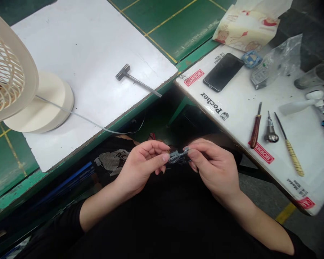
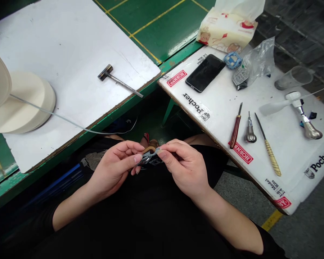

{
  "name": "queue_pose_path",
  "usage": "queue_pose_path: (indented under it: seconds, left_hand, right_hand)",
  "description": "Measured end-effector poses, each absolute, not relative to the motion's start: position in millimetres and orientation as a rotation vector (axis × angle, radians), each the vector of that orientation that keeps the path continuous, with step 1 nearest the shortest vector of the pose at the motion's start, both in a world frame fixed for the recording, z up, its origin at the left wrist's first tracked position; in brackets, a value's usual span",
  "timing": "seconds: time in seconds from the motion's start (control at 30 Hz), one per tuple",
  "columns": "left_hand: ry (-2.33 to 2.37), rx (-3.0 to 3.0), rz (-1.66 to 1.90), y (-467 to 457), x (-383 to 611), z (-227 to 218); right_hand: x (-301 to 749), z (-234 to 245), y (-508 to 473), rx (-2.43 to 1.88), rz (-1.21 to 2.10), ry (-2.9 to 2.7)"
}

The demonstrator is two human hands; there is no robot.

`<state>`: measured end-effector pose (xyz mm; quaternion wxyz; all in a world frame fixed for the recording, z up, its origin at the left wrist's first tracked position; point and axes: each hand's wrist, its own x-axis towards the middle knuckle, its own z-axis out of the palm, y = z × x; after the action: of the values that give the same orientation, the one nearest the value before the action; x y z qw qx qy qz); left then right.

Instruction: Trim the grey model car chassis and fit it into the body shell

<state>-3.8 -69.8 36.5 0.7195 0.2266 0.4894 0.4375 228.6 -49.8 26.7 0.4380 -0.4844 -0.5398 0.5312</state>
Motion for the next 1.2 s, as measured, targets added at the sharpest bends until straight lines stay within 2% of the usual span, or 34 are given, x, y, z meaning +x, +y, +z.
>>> queue_pose_path:
  seconds: [0.23,0.53,0.8,1.2]
  left_hand:
    - [1.003,0.536,0.887,-69.0,-8.8,35.7]
    - [1.019,0.641,1.038,-74.4,-9.9,30.4]
    - [1.003,0.592,0.967,-73.2,-11.6,30.0]
    - [0.985,0.687,1.077,-74.3,-11.0,26.2]
  right_hand:
    - [227.6,27.0,-47.0,-1.205,1.391,-1.253]
    - [225.3,25.9,-48.9,-1.240,1.355,-1.290]
    - [223.4,25.9,-49.8,-1.228,1.340,-1.306]
    - [223.4,27.0,-48.6,-1.250,1.275,-1.374]
